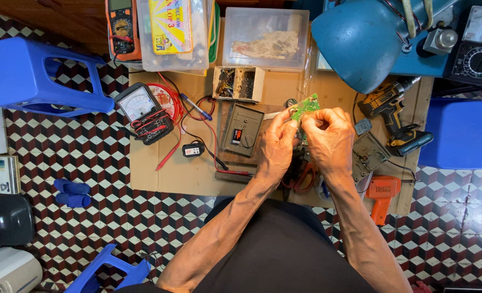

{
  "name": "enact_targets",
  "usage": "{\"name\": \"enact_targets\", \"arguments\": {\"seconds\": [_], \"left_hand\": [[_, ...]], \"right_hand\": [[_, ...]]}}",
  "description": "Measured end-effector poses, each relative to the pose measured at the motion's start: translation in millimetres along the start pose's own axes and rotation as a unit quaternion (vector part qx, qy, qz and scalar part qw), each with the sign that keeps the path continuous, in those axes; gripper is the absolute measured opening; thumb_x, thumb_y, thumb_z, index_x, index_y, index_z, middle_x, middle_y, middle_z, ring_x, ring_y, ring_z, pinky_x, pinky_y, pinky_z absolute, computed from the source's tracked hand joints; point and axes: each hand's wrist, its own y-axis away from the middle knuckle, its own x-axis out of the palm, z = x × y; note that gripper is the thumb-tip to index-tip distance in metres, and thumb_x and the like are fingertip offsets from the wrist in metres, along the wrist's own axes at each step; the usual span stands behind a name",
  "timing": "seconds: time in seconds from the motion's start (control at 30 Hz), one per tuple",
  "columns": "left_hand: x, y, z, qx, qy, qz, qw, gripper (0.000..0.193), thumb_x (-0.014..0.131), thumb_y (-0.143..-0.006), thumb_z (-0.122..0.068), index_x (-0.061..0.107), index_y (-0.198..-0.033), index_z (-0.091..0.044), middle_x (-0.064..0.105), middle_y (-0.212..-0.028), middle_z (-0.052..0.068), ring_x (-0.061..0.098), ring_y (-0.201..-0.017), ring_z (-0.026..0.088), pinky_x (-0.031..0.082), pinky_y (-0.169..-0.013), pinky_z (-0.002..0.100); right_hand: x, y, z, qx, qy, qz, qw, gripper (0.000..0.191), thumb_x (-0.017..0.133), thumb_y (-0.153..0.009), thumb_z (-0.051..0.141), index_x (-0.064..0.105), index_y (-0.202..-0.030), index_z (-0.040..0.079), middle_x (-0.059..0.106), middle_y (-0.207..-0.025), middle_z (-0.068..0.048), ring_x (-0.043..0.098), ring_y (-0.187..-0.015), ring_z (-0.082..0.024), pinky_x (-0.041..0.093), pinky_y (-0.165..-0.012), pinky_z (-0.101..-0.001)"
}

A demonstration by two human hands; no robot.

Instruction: The person holds a green circuit board and repeatedly uses a small metal tool to scrape or clean the surface of the board. The person rotates the board to access different areas while continuing the scraping motion.

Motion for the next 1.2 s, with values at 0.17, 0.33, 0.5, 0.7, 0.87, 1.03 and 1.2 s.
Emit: {"name": "enact_targets", "arguments": {"seconds": [0.17, 0.33, 0.5, 0.7, 0.87, 1.03, 1.2], "left_hand": [[1, -1, 4, 0.003, 0.017, -0.007, 1.000, 0.038, 0.055, -0.104, -0.022, 0.060, -0.140, -0.011, 0.072, -0.102, 0.001, 0.064, -0.091, 0.008, 0.058, -0.080, 0.027], [1, 3, 1, 0.024, -0.037, -0.002, 0.999, 0.037, 0.054, -0.106, -0.024, 0.062, -0.140, -0.011, 0.067, -0.089, -0.001, 0.057, -0.077, 0.006, 0.053, -0.072, 0.025], [2, 5, -5, 0.018, -0.057, -0.024, 0.998, 0.037, 0.056, -0.104, -0.023, 0.062, -0.139, -0.011, 0.067, -0.085, -0.003, 0.058, -0.074, 0.005, 0.052, -0.069, 0.023], [3, 9, -9, 0.044, -0.071, -0.018, 0.996, 0.038, 0.055, -0.105, -0.023, 0.063, -0.140, -0.012, 0.057, -0.074, -0.006, 0.050, -0.068, 0.005, 0.045, -0.062, 0.023], [5, 11, -9, 0.059, -0.045, -0.013, 0.997, 0.037, 0.055, -0.106, -0.020, 0.062, -0.140, -0.009, 0.054, -0.074, -0.006, 0.047, -0.068, 0.004, 0.043, -0.062, 0.022], [5, 11, -9, 0.061, -0.036, -0.014, 0.997, 0.036, 0.055, -0.105, -0.018, 0.060, -0.138, -0.007, 0.061, -0.080, -0.008, 0.049, -0.071, 0.002, 0.044, -0.063, 0.021], [4, 13, -9, 0.065, -0.037, -0.001, 0.997, 0.036, 0.053, -0.107, -0.020, 0.061, -0.140, -0.007, 0.054, -0.077, -0.007, 0.047, -0.071, 0.003, 0.043, -0.062, 0.021]], "right_hand": [[1, 0, -1, 0.022, -0.001, 0.010, 1.000, 0.017, 0.077, -0.088, 0.016, 0.072, -0.083, 0.000, 0.066, -0.085, -0.010, 0.061, -0.087, -0.023, 0.050, -0.079, -0.0368], [-1, -1, -2, 0.032, -0.023, 0.010, 0.999, 0.018, 0.076, -0.090, 0.017, 0.072, -0.085, 0.000, 0.066, -0.086, -0.009, 0.062, -0.085, -0.022, 0.049, -0.077, -0.0361], [1, 0, -2, 0.018, -0.015, -0.001, 1.000, 0.018, 0.077, -0.087, 0.015, 0.071, -0.084, -0.002, 0.066, -0.085, -0.010, 0.063, -0.083, -0.021, 0.049, -0.075, -0.0362], [-1, -1, -2, 0.054, -0.030, 0.006, 0.998, 0.019, 0.077, -0.087, 0.016, 0.073, -0.086, -0.003, 0.068, -0.085, -0.011, 0.065, -0.078, -0.020, 0.051, -0.072, -0.0335], [-2, -1, -1, 0.083, -0.080, 0.000, 0.993, 0.022, 0.076, -0.090, 0.018, 0.072, -0.090, -0.004, 0.069, -0.088, -0.010, 0.065, -0.080, -0.017, 0.051, -0.072, -0.0312], [-1, -2, 0, 0.100, -0.068, 0.000, 0.993, 0.022, 0.076, -0.088, 0.018, 0.073, -0.089, -0.004, 0.069, -0.088, -0.010, 0.065, -0.079, -0.015, 0.051, -0.072, -0.0307], [-2, -4, 0, 0.120, -0.093, -0.001, 0.988, 0.023, 0.076, -0.088, 0.018, 0.074, -0.092, -0.005, 0.072, -0.090, -0.009, 0.064, -0.078, -0.012, 0.051, -0.070, -0.0295]]}}
